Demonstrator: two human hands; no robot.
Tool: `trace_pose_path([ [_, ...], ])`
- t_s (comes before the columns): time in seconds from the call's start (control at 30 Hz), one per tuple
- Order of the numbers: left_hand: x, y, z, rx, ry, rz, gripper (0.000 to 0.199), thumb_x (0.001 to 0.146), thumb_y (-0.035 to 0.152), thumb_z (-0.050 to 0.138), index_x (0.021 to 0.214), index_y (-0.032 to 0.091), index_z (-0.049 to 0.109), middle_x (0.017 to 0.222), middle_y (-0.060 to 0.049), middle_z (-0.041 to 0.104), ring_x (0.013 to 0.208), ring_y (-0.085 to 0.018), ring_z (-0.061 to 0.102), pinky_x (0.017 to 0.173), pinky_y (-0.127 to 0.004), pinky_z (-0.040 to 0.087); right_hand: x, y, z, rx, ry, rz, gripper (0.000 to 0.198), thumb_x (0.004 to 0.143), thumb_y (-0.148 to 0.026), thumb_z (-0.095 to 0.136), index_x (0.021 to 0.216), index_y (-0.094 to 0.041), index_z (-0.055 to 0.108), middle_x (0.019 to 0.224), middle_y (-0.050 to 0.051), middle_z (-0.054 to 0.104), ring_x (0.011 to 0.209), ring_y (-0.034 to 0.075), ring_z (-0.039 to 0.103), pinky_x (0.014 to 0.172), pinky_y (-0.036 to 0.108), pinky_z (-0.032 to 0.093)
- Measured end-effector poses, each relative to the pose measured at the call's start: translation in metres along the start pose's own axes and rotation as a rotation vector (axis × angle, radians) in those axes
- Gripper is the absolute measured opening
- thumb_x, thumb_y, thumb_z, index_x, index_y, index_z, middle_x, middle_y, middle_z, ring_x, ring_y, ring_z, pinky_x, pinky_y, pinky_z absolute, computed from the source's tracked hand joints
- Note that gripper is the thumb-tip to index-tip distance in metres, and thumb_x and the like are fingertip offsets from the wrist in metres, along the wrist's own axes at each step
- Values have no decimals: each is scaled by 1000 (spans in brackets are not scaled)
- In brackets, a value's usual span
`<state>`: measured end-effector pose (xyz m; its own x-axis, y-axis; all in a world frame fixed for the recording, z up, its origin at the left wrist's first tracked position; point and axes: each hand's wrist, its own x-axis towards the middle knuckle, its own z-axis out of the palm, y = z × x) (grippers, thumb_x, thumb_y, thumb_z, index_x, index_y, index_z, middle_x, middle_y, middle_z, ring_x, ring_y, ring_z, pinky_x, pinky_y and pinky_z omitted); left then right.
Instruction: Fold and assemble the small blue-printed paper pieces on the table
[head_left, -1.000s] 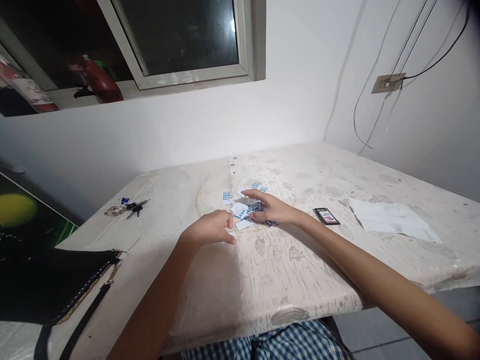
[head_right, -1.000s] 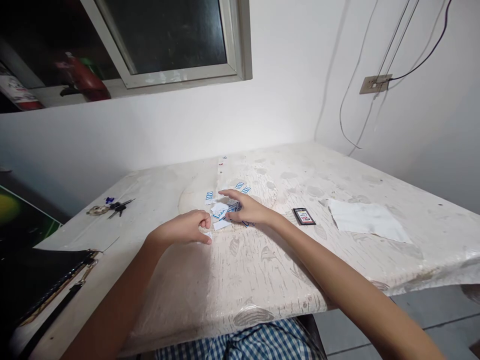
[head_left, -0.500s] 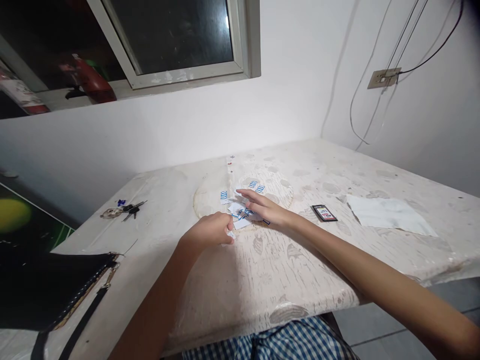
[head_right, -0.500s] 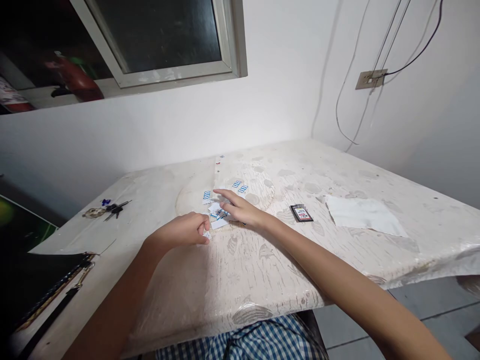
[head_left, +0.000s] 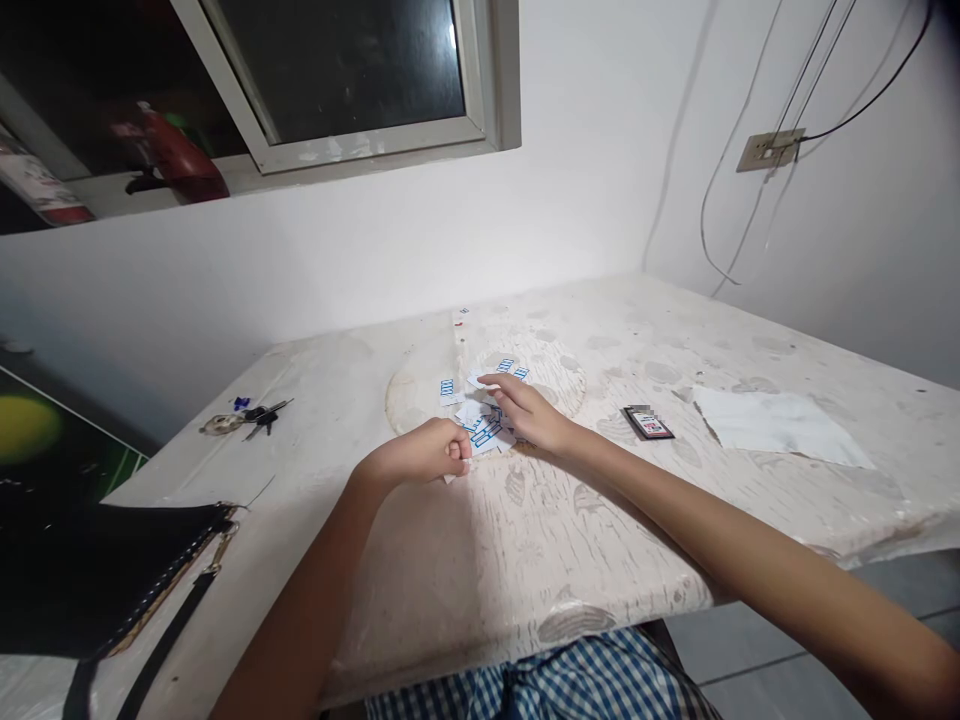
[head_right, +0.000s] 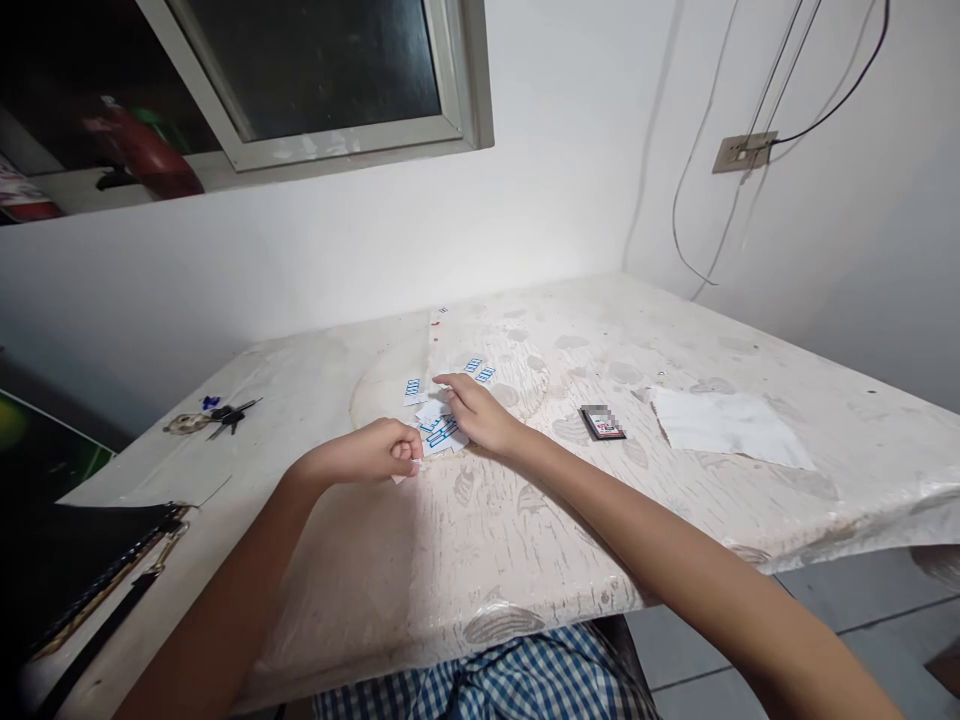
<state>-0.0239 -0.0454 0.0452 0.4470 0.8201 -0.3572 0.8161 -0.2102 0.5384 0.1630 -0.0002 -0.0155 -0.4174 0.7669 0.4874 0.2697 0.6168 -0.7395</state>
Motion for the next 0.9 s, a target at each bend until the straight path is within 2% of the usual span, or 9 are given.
trace_pose_path([
  [0.1,5,-1,-2,-182,49,61,20,70,36,60,74,16,59,55,2,52,48,-10,49,46,-22,37,0,2,-4,-210,-36,-55,32,89,-17,32,109,-15,56,106,11,57,101,20,52,89,35,40],
  [0.2,18,-7,0,-388,352,90,30,76,40,55,93,15,56,62,0,55,47,-10,51,47,-23,41,0,-1,-10,-313,-18,10,33,88,-14,31,111,-13,55,106,11,57,100,20,53,85,33,41],
  [0.27,27,-15,3,-445,550,88,39,78,39,53,109,17,50,91,-6,60,55,-10,57,55,-27,47,0,-3,-16,-344,-31,66,34,90,-16,31,115,-13,54,109,13,56,100,21,53,85,33,40],
  [0.33,34,-23,5,-320,668,54,46,77,38,56,117,18,46,115,-11,53,64,-11,59,64,-30,50,0,-7,-23,-346,-120,83,34,91,-27,38,118,-13,53,111,13,55,101,23,52,86,34,40],
  [0.4,36,-30,6,-118,735,61,45,76,37,57,117,18,47,120,-10,50,73,-13,58,73,-32,49,-2,-9,-29,-359,-288,69,47,83,-42,54,121,-15,53,112,13,55,103,26,50,87,36,39],
  [0.5,34,-32,7,31,711,88,42,78,38,54,116,20,49,117,-7,49,85,-16,56,78,-31,47,-5,-11,-33,-450,-497,24,62,65,-44,73,120,-21,55,115,11,53,106,30,46,88,41,38],
  [0.57,31,-28,9,54,654,120,41,79,40,53,116,22,49,117,-6,48,93,-18,56,79,-30,46,-5,-10,-33,-466,-535,-42,47,69,-34,71,114,-22,60,114,10,54,104,28,47,87,40,38],
  [0.67,28,-21,14,79,597,195,37,80,41,51,113,24,51,117,-5,48,103,-20,53,84,-31,44,-5,-6,-32,-412,-499,-140,25,81,-16,54,103,-19,65,103,8,60,94,20,53,81,31,40],
  [0.9,31,-10,24,207,429,255,45,71,50,61,108,24,56,114,-5,55,107,-25,50,90,-36,40,1,8,-30,-514,-292,-70,30,80,-3,44,95,-16,67,91,8,67,84,18,60,75,27,42],
])
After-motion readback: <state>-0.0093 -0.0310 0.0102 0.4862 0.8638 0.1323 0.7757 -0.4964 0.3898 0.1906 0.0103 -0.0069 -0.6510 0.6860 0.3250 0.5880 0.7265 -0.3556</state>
